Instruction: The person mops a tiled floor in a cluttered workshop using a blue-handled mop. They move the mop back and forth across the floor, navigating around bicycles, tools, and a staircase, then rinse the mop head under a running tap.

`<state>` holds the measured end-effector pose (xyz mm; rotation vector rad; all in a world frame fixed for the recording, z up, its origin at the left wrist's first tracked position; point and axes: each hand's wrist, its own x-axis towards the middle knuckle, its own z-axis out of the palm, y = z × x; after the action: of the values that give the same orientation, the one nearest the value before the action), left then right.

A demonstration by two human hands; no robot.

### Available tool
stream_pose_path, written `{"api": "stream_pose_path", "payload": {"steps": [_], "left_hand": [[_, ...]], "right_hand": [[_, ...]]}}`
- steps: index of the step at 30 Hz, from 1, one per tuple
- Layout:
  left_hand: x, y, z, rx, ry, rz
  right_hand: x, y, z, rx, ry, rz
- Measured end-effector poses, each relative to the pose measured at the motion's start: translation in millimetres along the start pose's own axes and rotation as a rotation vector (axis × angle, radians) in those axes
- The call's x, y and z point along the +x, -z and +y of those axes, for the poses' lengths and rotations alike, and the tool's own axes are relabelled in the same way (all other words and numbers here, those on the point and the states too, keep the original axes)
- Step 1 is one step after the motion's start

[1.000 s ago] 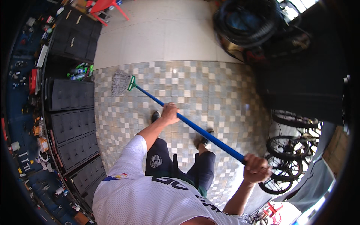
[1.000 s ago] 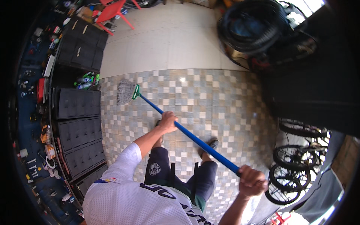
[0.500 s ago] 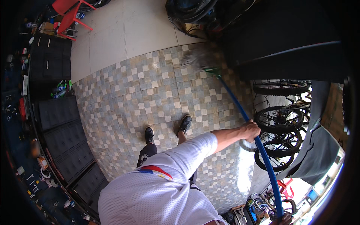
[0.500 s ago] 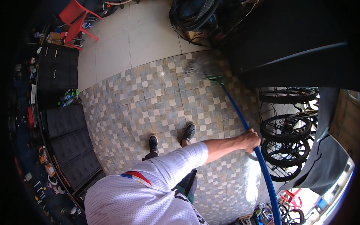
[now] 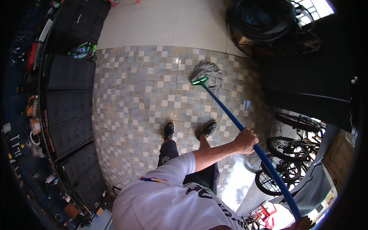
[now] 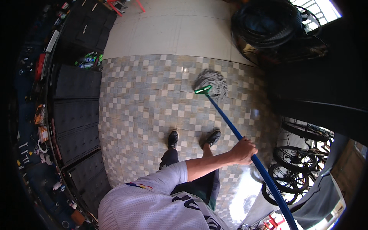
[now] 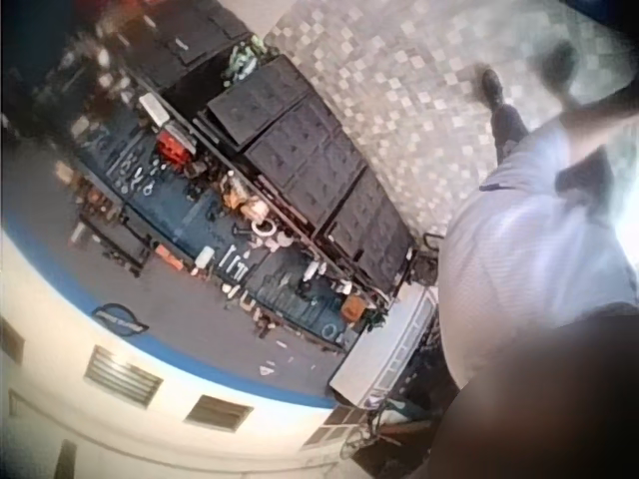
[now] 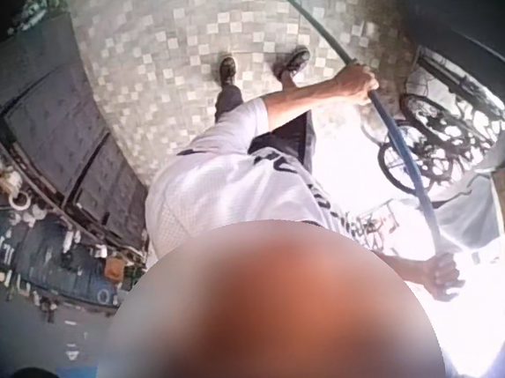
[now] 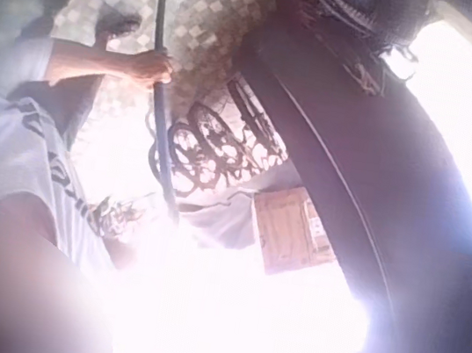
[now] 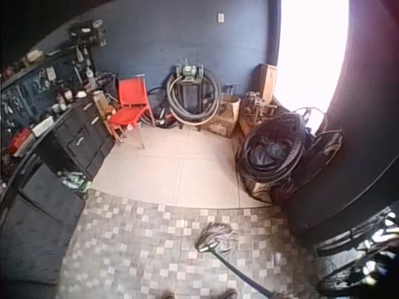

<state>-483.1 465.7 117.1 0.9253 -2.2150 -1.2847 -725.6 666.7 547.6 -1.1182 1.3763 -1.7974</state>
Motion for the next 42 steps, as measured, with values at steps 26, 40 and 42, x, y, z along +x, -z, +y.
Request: {"api": "stream_pose_path", "payload": {"steps": [26, 40, 42], "left_hand": [[-400.5, 191.6, -338.1, 0.593, 0.861, -0.119], [-30.6, -355.7, 144.8, 0.078, 0.009, -0.226], [6.5, -413.7, 197.6, -0.008, -0.063, -0.377]], "right_hand": [[-207.8, -276.0, 380.9, 0.412, -0.626, -0.304], [-216.8, 353.9, -4.8, -0.011, -0.085, 0.239], [-238.3, 384.3, -60.9, -0.104, -0.014, 0.354]]}}
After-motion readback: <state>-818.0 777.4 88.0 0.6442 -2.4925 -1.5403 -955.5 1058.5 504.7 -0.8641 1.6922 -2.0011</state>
